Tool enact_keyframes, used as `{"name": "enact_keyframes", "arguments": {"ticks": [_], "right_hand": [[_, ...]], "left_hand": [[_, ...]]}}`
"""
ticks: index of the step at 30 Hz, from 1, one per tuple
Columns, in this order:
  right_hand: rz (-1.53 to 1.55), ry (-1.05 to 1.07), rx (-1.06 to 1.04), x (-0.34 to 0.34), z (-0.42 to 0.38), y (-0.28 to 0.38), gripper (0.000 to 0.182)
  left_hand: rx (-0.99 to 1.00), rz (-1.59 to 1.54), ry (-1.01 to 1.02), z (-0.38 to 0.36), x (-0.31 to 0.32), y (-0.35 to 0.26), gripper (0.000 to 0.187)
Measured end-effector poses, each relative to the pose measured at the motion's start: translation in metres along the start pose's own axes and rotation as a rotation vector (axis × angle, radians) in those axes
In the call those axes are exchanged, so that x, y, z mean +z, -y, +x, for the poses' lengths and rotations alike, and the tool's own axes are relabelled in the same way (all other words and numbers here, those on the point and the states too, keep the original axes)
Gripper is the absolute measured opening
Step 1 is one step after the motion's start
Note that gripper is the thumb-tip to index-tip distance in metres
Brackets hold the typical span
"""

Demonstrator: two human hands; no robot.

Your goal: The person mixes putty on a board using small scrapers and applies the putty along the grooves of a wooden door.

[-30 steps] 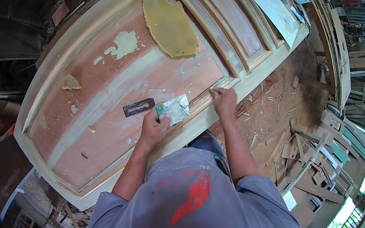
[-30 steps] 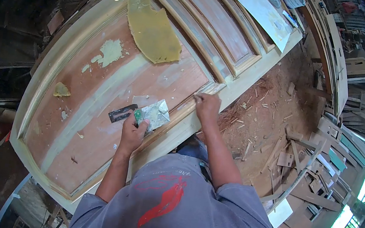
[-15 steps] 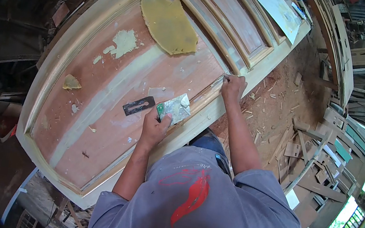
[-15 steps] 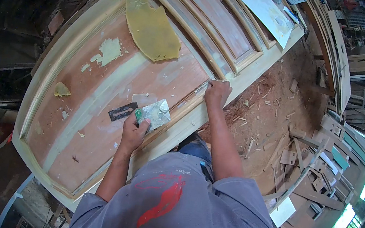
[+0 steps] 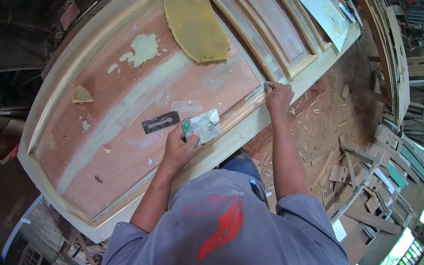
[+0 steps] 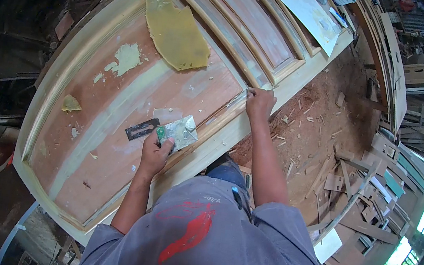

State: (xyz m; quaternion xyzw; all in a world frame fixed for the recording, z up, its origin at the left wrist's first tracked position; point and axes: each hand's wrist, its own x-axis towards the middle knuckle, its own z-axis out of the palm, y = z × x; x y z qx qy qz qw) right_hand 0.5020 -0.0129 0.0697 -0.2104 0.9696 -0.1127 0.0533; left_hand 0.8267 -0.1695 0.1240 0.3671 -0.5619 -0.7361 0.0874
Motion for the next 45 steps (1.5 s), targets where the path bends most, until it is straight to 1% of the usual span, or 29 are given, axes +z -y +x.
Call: {"name": "enact_keyframes", "arguments": {"ticks": [6, 8, 9, 17, 20, 23, 27, 30, 33, 36, 40, 41, 43, 45], "right_hand": [[-0.018, 0.061, -0.067, 0.018, -0.012, 0.004, 0.014], [-0.001, 0.046, -0.097, 0.023, -0.023, 0.008, 0.014], [-0.007, 0.098, -0.077, 0.018, -0.029, 0.017, 0.013], [0.066, 0.172, -0.219, 0.025, -0.087, 0.04, 0.013], [0.1, 0.195, -0.163, 0.006, -0.085, 0.043, 0.013], [0.063, 0.077, -0.099, 0.001, -0.068, 0.029, 0.012], [0.055, -0.107, -0.157, 0.015, -0.055, 0.019, 0.011], [0.037, -0.079, -0.187, 0.029, -0.062, 0.024, 0.009], [-0.047, 0.047, -0.183, 0.036, -0.076, 0.029, 0.012], [0.018, 0.127, -0.24, 0.032, -0.089, 0.036, 0.012], [0.192, 0.199, -0.163, 0.01, -0.089, 0.039, 0.012], [0.219, 0.246, -0.082, 0.01, -0.077, 0.027, 0.015], [0.161, 0.093, -0.035, 0.003, -0.052, 0.005, 0.017], [0.127, 0.022, 0.019, -0.007, -0.026, -0.006, 0.016]], "left_hand": [[0.03, 0.026, -0.001, 0.001, -0.002, 0.0, 0.035], [0.032, 0.01, 0.005, 0.001, -0.001, 0.003, 0.035], [0.034, 0.003, 0.006, 0.002, -0.001, 0.003, 0.035], [0.042, 0.012, 0.003, 0.002, 0.002, 0.003, 0.034], [0.041, 0.012, -0.006, 0.001, 0.0, 0.004, 0.033], [0.043, 0.03, -0.015, -0.002, -0.004, 0.005, 0.033], [0.042, 0.066, 0.0, -0.005, -0.003, 0.002, 0.033], [0.059, 0.083, -0.006, -0.005, -0.002, 0.006, 0.033], [0.022, 0.044, -0.001, -0.005, -0.001, 0.004, 0.034], [0.016, 0.047, 0.018, -0.003, -0.001, 0.003, 0.033], [0.044, 0.038, 0.016, 0.0, 0.001, 0.001, 0.034], [0.05, 0.025, 0.015, 0.0, 0.0, 0.0, 0.034], [0.055, 0.03, 0.012, -0.001, -0.001, 0.001, 0.034], [0.062, 0.068, 0.006, -0.001, -0.004, 0.003, 0.035]]}}
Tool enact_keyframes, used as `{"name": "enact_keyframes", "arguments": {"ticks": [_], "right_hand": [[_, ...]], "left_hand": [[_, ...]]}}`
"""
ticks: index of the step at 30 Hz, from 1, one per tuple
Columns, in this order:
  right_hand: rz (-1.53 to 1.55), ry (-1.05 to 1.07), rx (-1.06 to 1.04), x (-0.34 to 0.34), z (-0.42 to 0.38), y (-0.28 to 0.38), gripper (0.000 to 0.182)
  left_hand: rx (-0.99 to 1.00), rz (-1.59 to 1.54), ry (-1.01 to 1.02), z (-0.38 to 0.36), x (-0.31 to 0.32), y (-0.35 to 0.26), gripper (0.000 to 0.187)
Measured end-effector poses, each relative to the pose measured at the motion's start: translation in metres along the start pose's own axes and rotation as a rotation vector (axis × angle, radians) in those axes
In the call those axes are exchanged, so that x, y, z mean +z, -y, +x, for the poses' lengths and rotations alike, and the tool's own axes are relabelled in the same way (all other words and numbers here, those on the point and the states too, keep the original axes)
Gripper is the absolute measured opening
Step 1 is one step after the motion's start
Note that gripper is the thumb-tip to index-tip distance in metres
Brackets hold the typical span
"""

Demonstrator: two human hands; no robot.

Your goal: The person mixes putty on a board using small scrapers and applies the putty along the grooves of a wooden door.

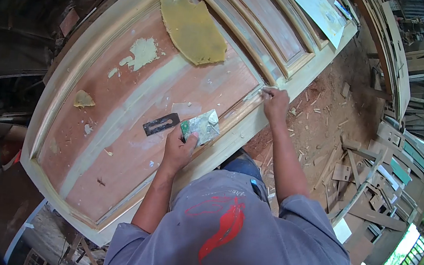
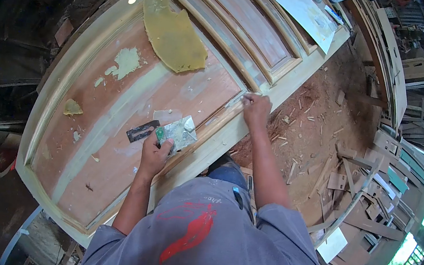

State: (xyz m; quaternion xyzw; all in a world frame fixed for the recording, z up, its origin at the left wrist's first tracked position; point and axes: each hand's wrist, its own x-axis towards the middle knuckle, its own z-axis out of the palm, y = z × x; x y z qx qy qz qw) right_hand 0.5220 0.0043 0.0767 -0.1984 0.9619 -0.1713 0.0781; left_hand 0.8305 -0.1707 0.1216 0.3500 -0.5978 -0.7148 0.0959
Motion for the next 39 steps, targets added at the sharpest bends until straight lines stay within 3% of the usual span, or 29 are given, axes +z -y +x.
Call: {"name": "enact_keyframes", "arguments": {"ticks": [4, 7, 13, 16, 22, 25, 26, 32, 36, 39], "right_hand": [[-0.014, -0.068, -0.197, 0.005, 0.034, -0.017, 0.021], [0.06, 0.001, -0.385, 0.008, 0.049, -0.02, 0.023], [-0.089, 0.106, -0.671, -0.005, 0.059, -0.018, 0.023], [-0.17, 0.218, -0.664, -0.011, 0.06, -0.027, 0.024], [-0.138, 0.158, -0.358, 0.002, 0.043, -0.021, 0.014], [-0.131, 0.14, -0.364, 0.013, 0.032, -0.011, 0.013], [-0.036, 0.214, -0.209, 0.013, 0.025, -0.001, 0.015], [0.13, 0.337, -0.081, 0.027, -0.034, 0.028, 0.013], [0.213, 0.317, 0.076, 0.0, -0.03, 0.034, 0.015], [0.186, 0.142, 0.008, -0.009, 0.006, 0.0, 0.018]], "left_hand": [[0.016, -0.003, -0.011, -0.001, 0.001, -0.003, 0.029], [-0.031, -0.017, -0.007, -0.002, 0.0, -0.006, 0.03], [-0.014, -0.05, -0.027, -0.004, -0.001, -0.011, 0.033], [-0.04, -0.039, -0.024, -0.005, -0.003, -0.012, 0.033], [-0.02, -0.046, -0.029, -0.003, -0.001, -0.013, 0.03], [-0.031, -0.056, -0.029, -0.003, -0.002, -0.017, 0.03], [-0.037, -0.062, -0.027, -0.003, -0.003, -0.018, 0.03], [-0.011, -0.046, -0.02, -0.002, -0.005, -0.01, 0.031], [-0.023, -0.024, -0.023, -0.004, -0.008, -0.018, 0.031], [-0.018, -0.019, -0.029, -0.005, -0.011, -0.009, 0.032]]}}
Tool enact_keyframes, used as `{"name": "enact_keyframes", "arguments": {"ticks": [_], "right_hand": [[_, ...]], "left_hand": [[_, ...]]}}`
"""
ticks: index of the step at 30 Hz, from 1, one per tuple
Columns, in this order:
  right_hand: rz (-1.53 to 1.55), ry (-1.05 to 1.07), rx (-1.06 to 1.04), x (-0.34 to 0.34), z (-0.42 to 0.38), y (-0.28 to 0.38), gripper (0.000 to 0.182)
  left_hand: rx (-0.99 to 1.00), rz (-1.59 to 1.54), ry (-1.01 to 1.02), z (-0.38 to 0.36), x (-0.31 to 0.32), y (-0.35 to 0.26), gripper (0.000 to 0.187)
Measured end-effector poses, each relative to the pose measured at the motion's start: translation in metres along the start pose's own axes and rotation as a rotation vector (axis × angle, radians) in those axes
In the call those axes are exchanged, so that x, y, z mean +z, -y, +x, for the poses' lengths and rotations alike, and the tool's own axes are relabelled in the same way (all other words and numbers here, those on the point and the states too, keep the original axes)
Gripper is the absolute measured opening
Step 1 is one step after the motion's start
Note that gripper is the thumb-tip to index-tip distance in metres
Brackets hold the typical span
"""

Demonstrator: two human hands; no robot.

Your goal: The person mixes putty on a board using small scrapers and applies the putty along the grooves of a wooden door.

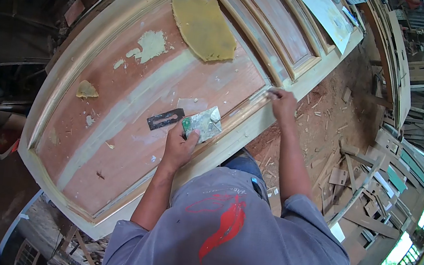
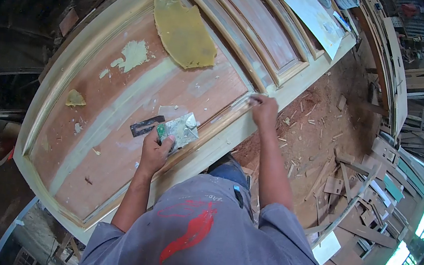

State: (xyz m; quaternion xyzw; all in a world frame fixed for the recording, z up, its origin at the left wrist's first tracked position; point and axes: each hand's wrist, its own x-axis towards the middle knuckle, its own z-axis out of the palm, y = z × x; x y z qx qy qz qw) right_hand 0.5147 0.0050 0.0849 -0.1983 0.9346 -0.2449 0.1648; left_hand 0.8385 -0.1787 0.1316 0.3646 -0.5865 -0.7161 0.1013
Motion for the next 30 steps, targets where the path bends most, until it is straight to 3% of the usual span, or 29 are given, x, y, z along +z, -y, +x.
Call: {"name": "enact_keyframes", "arguments": {"ticks": [4, 11, 17, 23, 26, 27, 30], "right_hand": [[-0.288, -0.059, -0.166, -0.019, 0.032, -0.006, 0.02], [-0.214, 0.12, -0.36, -0.012, 0.054, -0.034, 0.021], [-0.58, 0.069, -0.817, -0.016, 0.06, -0.026, 0.016], [-0.879, 0.404, -0.834, -0.014, 0.085, -0.011, 0.014], [-0.924, 0.452, -0.63, -0.017, 0.102, -0.003, 0.017], [-0.812, 0.427, -0.637, -0.028, 0.106, 0.0, 0.015], [-0.3, 0.444, -0.368, -0.058, 0.105, 0.007, 0.013]], "left_hand": [[-0.016, -0.007, -0.003, -0.002, 0.002, 0.003, 0.032], [-0.017, 0.001, 0.003, -0.005, 0.004, -0.003, 0.029], [-0.027, 0.005, 0.001, -0.006, 0.008, -0.004, 0.031], [-0.03, -0.002, 0.002, -0.009, 0.005, 0.001, 0.034], [-0.034, -0.006, -0.019, -0.013, 0.0, -0.006, 0.034], [-0.039, -0.01, -0.027, -0.015, -0.003, -0.007, 0.034], [-0.041, -0.033, -0.048, -0.017, -0.008, -0.001, 0.034]]}}
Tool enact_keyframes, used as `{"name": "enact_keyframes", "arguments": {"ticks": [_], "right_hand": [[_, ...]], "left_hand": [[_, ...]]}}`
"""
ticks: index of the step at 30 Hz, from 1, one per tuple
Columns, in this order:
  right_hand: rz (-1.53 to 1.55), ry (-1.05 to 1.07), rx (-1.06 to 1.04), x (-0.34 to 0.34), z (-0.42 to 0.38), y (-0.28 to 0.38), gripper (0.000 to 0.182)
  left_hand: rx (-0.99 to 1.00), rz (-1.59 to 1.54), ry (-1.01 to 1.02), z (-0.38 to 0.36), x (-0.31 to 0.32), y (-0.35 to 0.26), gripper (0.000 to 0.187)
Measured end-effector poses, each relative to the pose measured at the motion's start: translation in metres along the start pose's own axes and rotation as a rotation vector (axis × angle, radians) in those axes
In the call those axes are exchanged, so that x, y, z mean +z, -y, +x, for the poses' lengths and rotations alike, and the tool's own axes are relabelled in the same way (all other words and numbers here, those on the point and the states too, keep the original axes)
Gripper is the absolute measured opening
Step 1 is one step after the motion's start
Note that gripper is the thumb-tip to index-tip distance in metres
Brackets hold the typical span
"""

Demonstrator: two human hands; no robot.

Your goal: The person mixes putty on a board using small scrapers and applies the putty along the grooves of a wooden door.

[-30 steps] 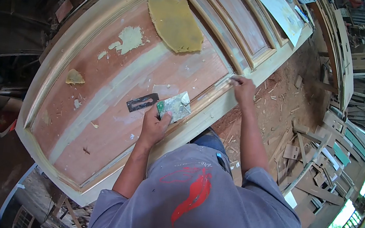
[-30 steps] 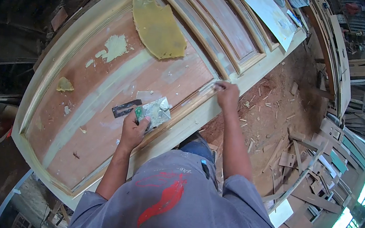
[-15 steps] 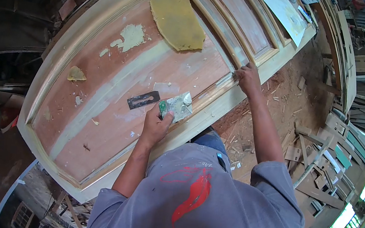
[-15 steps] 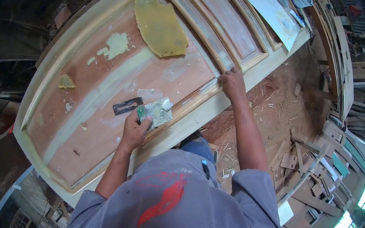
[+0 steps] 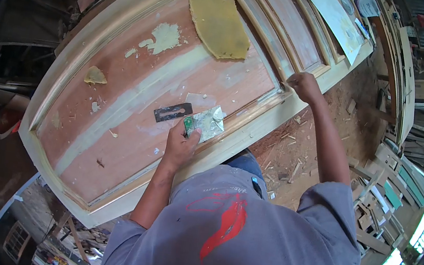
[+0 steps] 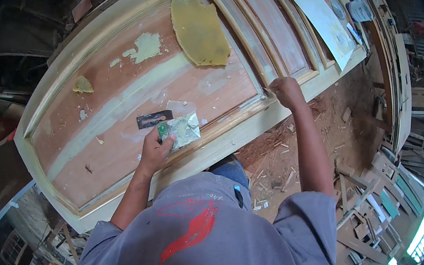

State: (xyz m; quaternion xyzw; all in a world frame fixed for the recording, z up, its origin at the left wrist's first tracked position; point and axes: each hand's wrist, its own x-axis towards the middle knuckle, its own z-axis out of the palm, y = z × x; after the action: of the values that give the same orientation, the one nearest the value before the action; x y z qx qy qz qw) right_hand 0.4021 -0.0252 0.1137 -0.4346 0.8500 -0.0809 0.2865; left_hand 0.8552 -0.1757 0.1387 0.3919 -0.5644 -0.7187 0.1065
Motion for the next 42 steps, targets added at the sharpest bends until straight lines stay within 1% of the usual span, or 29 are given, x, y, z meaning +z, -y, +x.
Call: {"name": "enact_keyframes", "arguments": {"ticks": [1, 4, 5, 8, 9, 12, 15, 18, 21, 24, 27, 30, 33, 36, 39, 42], "right_hand": [[0.012, -0.033, 0.076, -0.005, -0.006, 0.002, 0.019], [0.07, -0.173, 0.101, 0.01, -0.017, 0.004, 0.021], [0.041, -0.238, 0.07, 0.021, -0.017, 0.002, 0.018], [-0.127, -0.266, -0.222, 0.029, -0.008, 0.013, 0.019], [-0.134, -0.291, -0.27, 0.034, -0.004, 0.018, 0.02], [-0.272, -0.352, -0.433, 0.051, 0.01, 0.011, 0.02], [-0.457, -0.27, -0.406, 0.049, 0.011, 0.005, 0.019], [-0.392, -0.288, -0.411, 0.055, 0.006, -0.004, 0.019], [-0.384, -0.216, -0.395, 0.059, 0.0, -0.007, 0.02], [-0.415, -0.131, -0.35, 0.061, -0.008, -0.006, 0.019], [-0.379, -0.039, -0.308, 0.054, -0.017, -0.012, 0.018], [-0.368, -0.057, -0.284, 0.044, -0.019, -0.009, 0.018], [-0.291, -0.179, -0.296, 0.04, -0.008, -0.002, 0.016], [-0.285, -0.272, -0.365, 0.047, 0.009, 0.002, 0.015], [-0.344, -0.243, -0.375, 0.05, 0.01, 0.01, 0.014], [-0.425, -0.141, -0.372, 0.05, 0.006, 0.004, 0.014]], "left_hand": [[0.002, -0.009, -0.007, 0.0, 0.001, 0.001, 0.034], [0.003, -0.01, 0.003, 0.004, 0.005, 0.001, 0.034], [-0.002, 0.006, 0.017, 0.007, 0.007, 0.0, 0.033], [0.019, 0.015, 0.024, 0.013, 0.011, 0.0, 0.032], [0.031, 0.011, 0.021, 0.014, 0.012, 0.0, 0.031], [-0.011, 0.042, 0.025, 0.013, 0.01, -0.005, 0.032], [-0.063, 0.057, 0.037, 0.011, 0.007, -0.009, 0.034], [-0.046, 0.033, 0.03, 0.01, 0.009, -0.006, 0.034], [-0.076, -0.003, 0.035, 0.01, 0.013, -0.005, 0.034], [-0.054, 0.024, 0.046, 0.01, 0.015, -0.008, 0.034], [-0.023, 0.026, 0.04, 0.012, 0.016, -0.007, 0.034], [0.005, 0.031, 0.032, 0.012, 0.016, -0.004, 0.034], [-0.016, 0.055, 0.049, 0.011, 0.015, -0.004, 0.034], [-0.02, 0.072, 0.063, 0.011, 0.016, 0.0, 0.035], [-0.023, 0.07, 0.052, 0.009, 0.017, -0.006, 0.036], [-0.011, 0.053, 0.052, 0.008, 0.014, -0.001, 0.037]]}}
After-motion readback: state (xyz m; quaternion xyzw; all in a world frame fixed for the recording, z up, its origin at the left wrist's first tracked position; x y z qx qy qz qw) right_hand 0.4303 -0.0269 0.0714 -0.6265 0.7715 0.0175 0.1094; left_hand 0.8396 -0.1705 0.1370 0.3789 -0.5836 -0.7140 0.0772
